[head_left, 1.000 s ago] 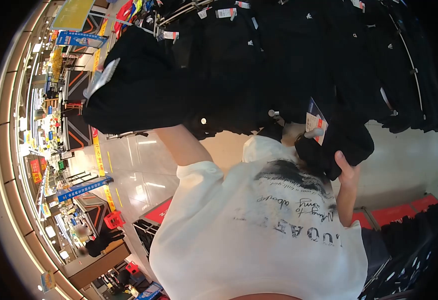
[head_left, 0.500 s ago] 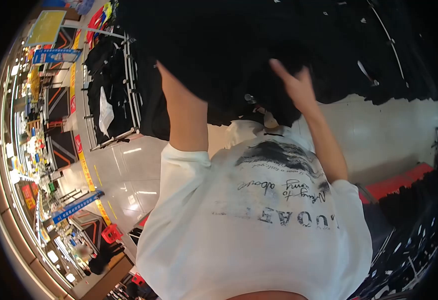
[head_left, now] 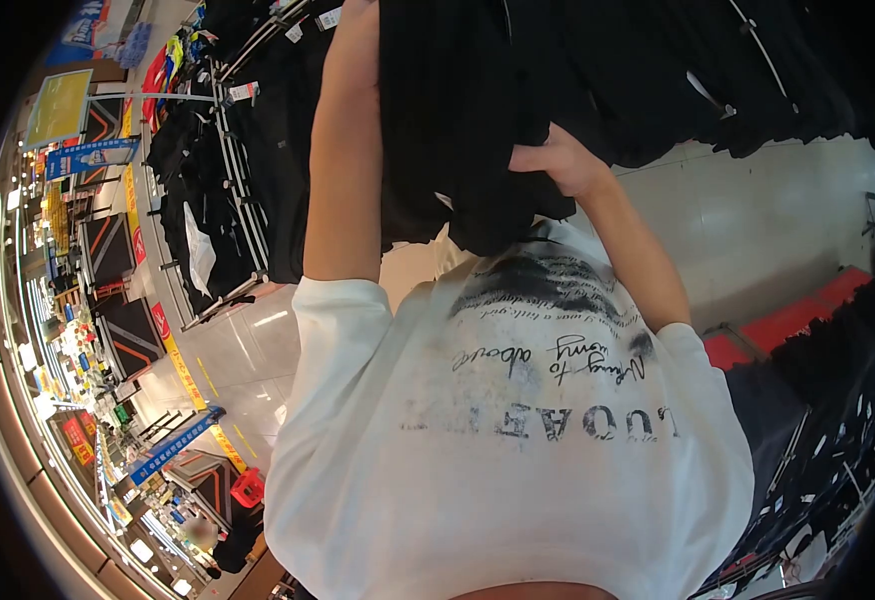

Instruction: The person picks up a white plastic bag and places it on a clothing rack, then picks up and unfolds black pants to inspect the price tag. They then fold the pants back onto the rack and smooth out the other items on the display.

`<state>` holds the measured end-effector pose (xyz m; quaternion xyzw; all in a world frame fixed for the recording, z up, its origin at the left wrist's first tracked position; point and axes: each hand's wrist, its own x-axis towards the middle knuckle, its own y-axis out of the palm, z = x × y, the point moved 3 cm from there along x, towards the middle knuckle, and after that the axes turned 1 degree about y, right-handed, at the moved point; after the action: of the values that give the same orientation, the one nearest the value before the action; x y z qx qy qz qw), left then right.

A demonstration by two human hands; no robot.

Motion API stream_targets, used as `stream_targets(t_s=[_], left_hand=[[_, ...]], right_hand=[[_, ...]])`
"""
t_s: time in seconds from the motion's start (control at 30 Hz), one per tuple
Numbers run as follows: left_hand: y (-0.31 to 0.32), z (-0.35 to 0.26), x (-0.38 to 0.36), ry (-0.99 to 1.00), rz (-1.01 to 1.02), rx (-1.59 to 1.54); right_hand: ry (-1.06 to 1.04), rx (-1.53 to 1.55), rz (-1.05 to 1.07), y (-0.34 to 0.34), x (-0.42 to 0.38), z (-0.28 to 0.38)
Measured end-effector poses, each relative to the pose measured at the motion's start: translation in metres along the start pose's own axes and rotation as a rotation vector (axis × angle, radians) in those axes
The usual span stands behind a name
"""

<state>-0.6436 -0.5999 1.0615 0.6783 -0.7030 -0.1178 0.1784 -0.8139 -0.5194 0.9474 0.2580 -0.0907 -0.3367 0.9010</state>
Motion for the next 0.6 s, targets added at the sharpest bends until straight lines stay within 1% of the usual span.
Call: stream_targets(t_s=[0.03,0.07,0.13,0.17,0.23,0.27,0.33,0.37,0.43,0.47,0.53,0.57,0.6], left_hand=[[0.004,0.003,-0.002,-0.007,-0.004,-0.098],[0.006,0.007,-0.004,-0.007,-0.004,-0.166],[0.007,0.011,-0.006,-0.006,-0.001,-0.257],[0.008,0.012,-0.007,-0.006,0.0,-0.285],[0.009,0.013,-0.007,-0.007,0.006,-0.323],[0.01,0.014,-0.006,-0.008,0.01,-0.335],[0.011,0.016,-0.003,-0.005,0.018,-0.359],[0.016,0.016,-0.003,-0.006,0.022,-0.361],[0.024,0.015,-0.001,-0.001,-0.006,-0.26],[0.027,0.017,0.0,-0.002,-0.003,-0.26],[0.031,0.022,0.001,-0.046,-0.02,-0.223],[0.032,0.025,0.002,-0.051,-0.013,-0.224],[0.033,0.03,0.003,-0.076,0.014,-0.24]], right_hand=[[-0.021,0.115,0.022,0.001,-0.001,0.0],[-0.02,0.117,0.02,0.005,-0.002,0.003],[-0.009,0.109,-0.139,0.012,-0.004,0.01],[-0.009,0.109,-0.139,0.015,0.0,0.008],[-0.154,0.058,-0.365,0.012,0.003,0.006],[-0.156,0.058,-0.368,0.011,0.003,0.005],[-0.093,-0.247,-0.489,0.003,-0.001,0.003],[-0.094,-0.249,-0.493,-0.005,-0.001,-0.009],[-0.319,-0.352,-0.654,-0.023,-0.003,-0.033],[-0.321,-0.353,-0.656,-0.015,-0.003,-0.021],[-0.185,-0.465,-0.521,0.011,-0.002,0.01],[-0.187,-0.465,-0.53,0.004,0.0,0.0],[-0.152,-0.519,-0.642,-0.01,0.003,-0.015]])
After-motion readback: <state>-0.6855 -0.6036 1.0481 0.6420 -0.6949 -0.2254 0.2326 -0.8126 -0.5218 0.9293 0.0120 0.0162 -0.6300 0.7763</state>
